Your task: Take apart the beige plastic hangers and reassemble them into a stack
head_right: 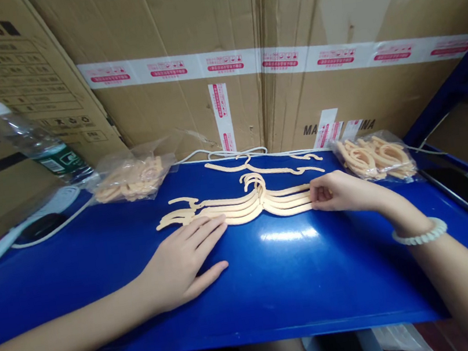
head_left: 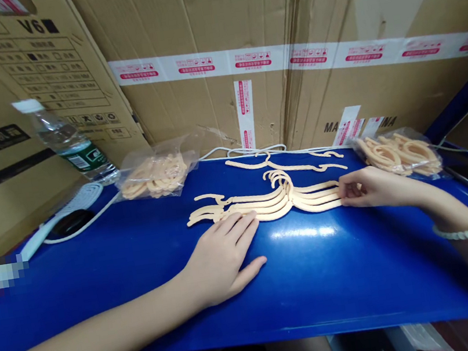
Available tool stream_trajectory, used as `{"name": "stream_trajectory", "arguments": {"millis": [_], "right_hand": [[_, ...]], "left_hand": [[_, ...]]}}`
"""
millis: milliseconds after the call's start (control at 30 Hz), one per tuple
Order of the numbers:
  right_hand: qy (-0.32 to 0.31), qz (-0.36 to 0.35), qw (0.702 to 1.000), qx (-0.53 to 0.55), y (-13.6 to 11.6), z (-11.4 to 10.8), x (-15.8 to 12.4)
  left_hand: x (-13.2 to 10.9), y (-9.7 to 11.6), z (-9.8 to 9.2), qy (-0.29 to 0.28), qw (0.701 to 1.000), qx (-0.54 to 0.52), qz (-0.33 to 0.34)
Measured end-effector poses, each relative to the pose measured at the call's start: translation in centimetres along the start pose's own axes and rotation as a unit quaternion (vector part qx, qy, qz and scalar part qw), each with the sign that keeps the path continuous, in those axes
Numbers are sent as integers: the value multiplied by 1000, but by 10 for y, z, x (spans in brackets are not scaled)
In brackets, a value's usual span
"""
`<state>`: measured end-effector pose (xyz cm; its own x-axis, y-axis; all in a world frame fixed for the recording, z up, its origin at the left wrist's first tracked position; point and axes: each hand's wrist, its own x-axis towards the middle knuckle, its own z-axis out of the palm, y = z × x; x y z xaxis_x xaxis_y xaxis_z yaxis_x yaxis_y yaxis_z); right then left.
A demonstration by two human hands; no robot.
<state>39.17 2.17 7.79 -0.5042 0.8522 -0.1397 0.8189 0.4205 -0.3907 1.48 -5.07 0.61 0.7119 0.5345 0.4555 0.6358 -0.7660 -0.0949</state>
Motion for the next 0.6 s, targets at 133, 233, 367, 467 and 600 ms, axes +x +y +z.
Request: {"name": "stream_trajectory", "arguments": {"millis": [133,233,367,467,600], "right_hand": [[2,11,1000,-10,-1,0,1],[15,15,1000,-16,0,0,1],[31,12,999,-20,2,0,1],[30,10,999,-22,3,1,1],[31,8,999,-25,3,0,1]], "left_hand": [[0,-2,2,-11,1000,-3,-13],[-1,-3,2,-17,1000,-2,-18],[-1,-2,1,-20,1000,-4,-23],[-1,-2,1,-25,999,-9,-26],[-1,-2,1,-18,999,-26,-21]]}}
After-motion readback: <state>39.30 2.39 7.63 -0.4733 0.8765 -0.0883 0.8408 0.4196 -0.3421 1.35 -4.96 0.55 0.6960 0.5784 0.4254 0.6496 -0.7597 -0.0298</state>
